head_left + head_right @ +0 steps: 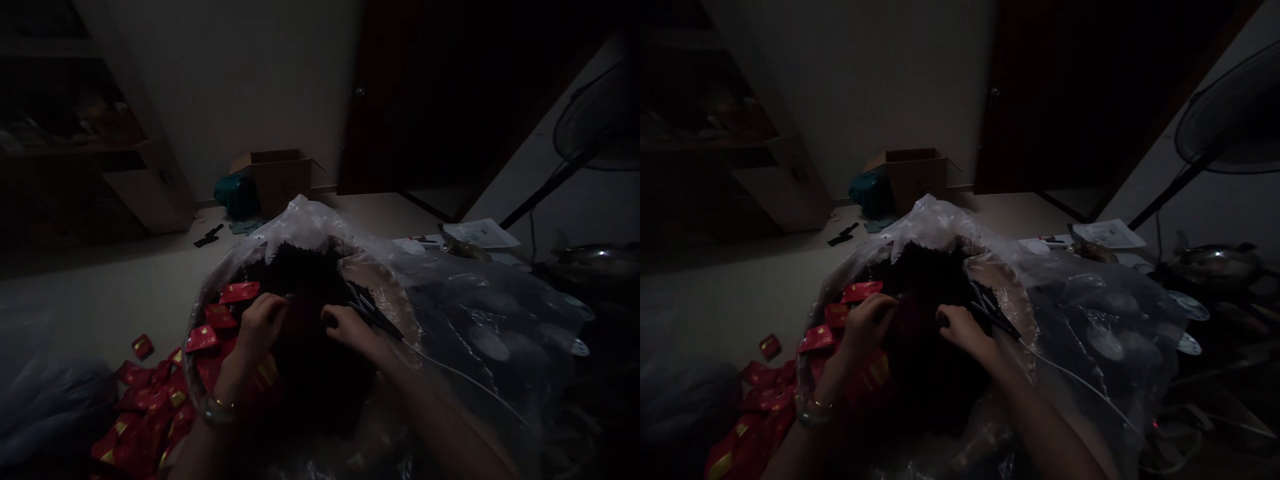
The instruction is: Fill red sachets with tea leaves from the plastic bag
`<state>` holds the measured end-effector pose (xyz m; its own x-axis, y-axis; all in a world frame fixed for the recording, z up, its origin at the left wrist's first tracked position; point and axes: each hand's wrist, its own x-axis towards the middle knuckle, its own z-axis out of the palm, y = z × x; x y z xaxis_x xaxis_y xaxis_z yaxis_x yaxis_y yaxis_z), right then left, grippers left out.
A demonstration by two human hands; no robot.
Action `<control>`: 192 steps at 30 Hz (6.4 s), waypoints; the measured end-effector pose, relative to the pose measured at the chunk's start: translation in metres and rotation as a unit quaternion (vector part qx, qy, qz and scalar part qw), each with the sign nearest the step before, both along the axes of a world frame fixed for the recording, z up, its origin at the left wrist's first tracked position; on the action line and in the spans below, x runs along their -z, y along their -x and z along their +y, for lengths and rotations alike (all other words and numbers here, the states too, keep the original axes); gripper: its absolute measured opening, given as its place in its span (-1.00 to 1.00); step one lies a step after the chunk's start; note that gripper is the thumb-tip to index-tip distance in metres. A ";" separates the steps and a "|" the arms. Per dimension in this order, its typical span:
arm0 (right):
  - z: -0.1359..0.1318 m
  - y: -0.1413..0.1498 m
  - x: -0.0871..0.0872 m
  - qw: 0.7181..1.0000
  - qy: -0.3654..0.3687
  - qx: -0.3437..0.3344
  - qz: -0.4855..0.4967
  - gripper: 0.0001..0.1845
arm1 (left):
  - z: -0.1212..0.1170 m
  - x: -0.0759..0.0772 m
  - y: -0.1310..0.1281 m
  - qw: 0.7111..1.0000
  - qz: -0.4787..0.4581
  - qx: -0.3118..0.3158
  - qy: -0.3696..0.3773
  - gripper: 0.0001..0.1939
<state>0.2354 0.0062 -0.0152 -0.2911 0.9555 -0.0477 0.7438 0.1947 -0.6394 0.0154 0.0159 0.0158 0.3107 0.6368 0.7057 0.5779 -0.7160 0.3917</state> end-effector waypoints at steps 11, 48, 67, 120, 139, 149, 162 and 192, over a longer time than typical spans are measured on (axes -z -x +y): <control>-0.017 -0.008 -0.051 0.931 -0.101 0.092 0.338 -0.79 | -0.014 0.001 -0.019 0.993 0.054 0.101 0.041 -0.89; -0.013 0.002 -0.028 0.997 -0.036 -0.024 0.059 -0.76 | -0.006 0.007 -0.006 0.991 0.109 0.069 0.037 -0.84; -0.038 0.010 -0.060 0.986 -0.127 -0.095 0.055 -0.68 | -0.014 0.008 -0.017 0.988 0.071 0.124 0.059 -0.83; -0.024 -0.021 -0.060 0.965 -0.206 0.070 0.146 -0.84 | -0.006 0.035 -0.032 0.974 0.022 0.051 0.220 -0.74; -0.022 -0.001 -0.046 0.987 -0.095 -0.101 -0.078 -0.87 | -0.005 0.024 -0.031 0.929 -0.133 0.099 0.330 -0.83; -0.019 -0.001 -0.040 0.976 -0.166 0.023 0.138 -0.84 | -0.015 0.013 -0.049 0.832 -0.359 0.027 0.422 -0.77; -0.018 -0.009 -0.048 0.988 -0.090 -0.069 0.104 -0.81 | -0.017 0.015 -0.051 0.821 -0.318 0.132 0.455 -0.60; -0.018 -0.013 -0.048 0.978 -0.097 -0.073 0.169 -0.84 | -0.020 0.026 -0.049 0.871 -0.146 0.157 0.441 -0.54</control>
<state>0.2485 -0.0122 0.0330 -0.3936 0.8840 0.2522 0.4519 0.4250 -0.7843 0.0648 -0.0044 -0.0101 0.4570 0.8873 0.0624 0.1903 -0.1661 0.9676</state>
